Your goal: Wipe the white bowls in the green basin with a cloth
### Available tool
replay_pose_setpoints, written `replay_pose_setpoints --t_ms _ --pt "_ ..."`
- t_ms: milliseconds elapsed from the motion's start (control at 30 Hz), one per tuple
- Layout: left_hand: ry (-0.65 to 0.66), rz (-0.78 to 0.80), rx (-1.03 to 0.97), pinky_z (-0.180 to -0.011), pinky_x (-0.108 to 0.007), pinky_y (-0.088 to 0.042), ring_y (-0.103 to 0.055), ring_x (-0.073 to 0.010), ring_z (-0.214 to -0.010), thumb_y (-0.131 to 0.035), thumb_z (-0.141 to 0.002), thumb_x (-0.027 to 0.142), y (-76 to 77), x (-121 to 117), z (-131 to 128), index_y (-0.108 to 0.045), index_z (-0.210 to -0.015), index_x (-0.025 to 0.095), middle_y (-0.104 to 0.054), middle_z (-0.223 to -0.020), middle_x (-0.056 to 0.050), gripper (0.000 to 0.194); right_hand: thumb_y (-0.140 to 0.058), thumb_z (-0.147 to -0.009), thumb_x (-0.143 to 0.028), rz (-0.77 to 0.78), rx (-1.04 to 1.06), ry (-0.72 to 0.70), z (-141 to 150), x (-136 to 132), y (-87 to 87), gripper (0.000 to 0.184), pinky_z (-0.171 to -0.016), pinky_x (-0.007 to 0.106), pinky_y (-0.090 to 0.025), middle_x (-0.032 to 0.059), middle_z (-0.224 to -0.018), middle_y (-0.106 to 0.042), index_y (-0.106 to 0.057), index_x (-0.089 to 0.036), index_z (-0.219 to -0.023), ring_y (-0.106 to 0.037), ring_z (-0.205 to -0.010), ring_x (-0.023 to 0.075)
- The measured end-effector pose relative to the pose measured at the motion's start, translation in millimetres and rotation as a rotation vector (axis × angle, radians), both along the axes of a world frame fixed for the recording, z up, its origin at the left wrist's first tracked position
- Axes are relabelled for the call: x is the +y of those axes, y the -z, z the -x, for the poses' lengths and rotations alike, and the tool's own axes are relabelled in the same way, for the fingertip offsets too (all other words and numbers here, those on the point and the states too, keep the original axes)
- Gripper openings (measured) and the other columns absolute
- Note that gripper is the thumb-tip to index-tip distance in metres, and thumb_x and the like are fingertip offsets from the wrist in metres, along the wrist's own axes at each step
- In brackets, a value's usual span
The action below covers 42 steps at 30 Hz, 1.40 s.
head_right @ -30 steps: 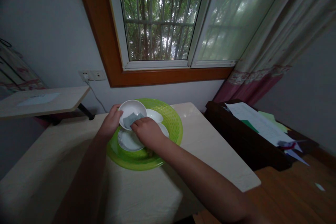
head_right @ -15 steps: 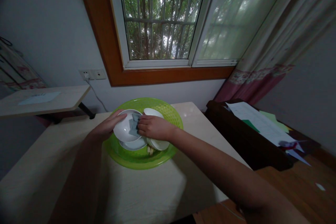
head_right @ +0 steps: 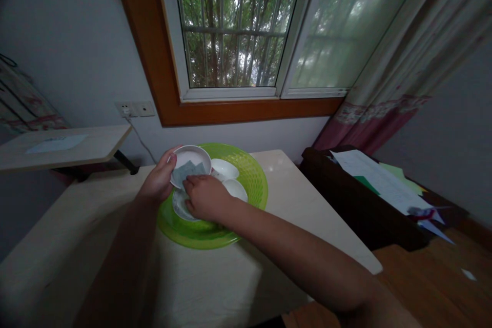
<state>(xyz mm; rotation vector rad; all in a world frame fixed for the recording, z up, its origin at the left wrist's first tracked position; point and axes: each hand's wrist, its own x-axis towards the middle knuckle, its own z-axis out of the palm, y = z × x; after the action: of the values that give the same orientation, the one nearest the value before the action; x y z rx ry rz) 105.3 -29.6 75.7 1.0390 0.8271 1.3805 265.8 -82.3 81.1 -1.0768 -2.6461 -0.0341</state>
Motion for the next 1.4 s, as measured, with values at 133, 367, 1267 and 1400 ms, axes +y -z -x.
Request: replay_pose_setpoints --t_ms 133,367,1267,1400 --pt "-0.031 -0.01 -0.001 -0.091 -0.03 -0.054 -0.068 -0.0203 -0.105 -0.067 -0.09 0.051 -3.7 -3.1 -0.9 -0.059 -0.132 0.024 -0.072 -0.114 -0.008 0.051 -0.066 -0.089 -0.025 0.227 0.272 -0.058 11.8 0.3 -8.3 0.058 -0.109 0.042 -0.048 0.0189 -0.145 -0.059 -0.049 -0.011 -0.143 -0.063 -0.126 0.0286" --pt "0.02 0.018 -0.018 -0.092 -0.029 -0.053 -0.069 -0.0178 -0.103 -0.065 -0.092 0.047 -3.4 -4.8 -4.7 -0.059 -0.131 0.025 -0.071 -0.117 -0.007 0.044 -0.072 -0.089 -0.035 0.104 0.217 -0.126 13.0 3.2 -3.9 0.087 -0.121 0.051 -0.037 0.0331 -0.16 -0.034 -0.025 -0.004 -0.156 -0.036 -0.152 0.0342" --pt "0.016 0.059 -0.045 -0.087 -0.032 -0.058 -0.069 -0.023 -0.106 -0.064 -0.093 0.045 -8.6 -5.6 -6.5 -0.054 -0.138 0.024 -0.072 -0.113 -0.008 0.05 -0.052 -0.097 -0.01 -0.24 -0.265 0.109 -6.5 -4.8 -14.7 0.019 -0.091 0.042 -0.052 0.0222 -0.109 -0.073 -0.069 -0.007 -0.104 -0.068 -0.104 0.0303" --pt "0.0 0.059 -0.043 -0.088 -0.032 -0.058 -0.069 -0.0234 -0.107 -0.064 -0.093 0.044 -9.6 -6.9 -8.6 -0.055 -0.136 0.023 -0.072 -0.115 -0.009 0.049 -0.057 -0.097 -0.021 -0.106 -0.211 0.102 -0.6 -8.0 -20.3 0.02 -0.086 0.04 -0.054 0.0182 -0.106 -0.074 -0.068 -0.009 -0.108 -0.07 -0.097 0.0285"
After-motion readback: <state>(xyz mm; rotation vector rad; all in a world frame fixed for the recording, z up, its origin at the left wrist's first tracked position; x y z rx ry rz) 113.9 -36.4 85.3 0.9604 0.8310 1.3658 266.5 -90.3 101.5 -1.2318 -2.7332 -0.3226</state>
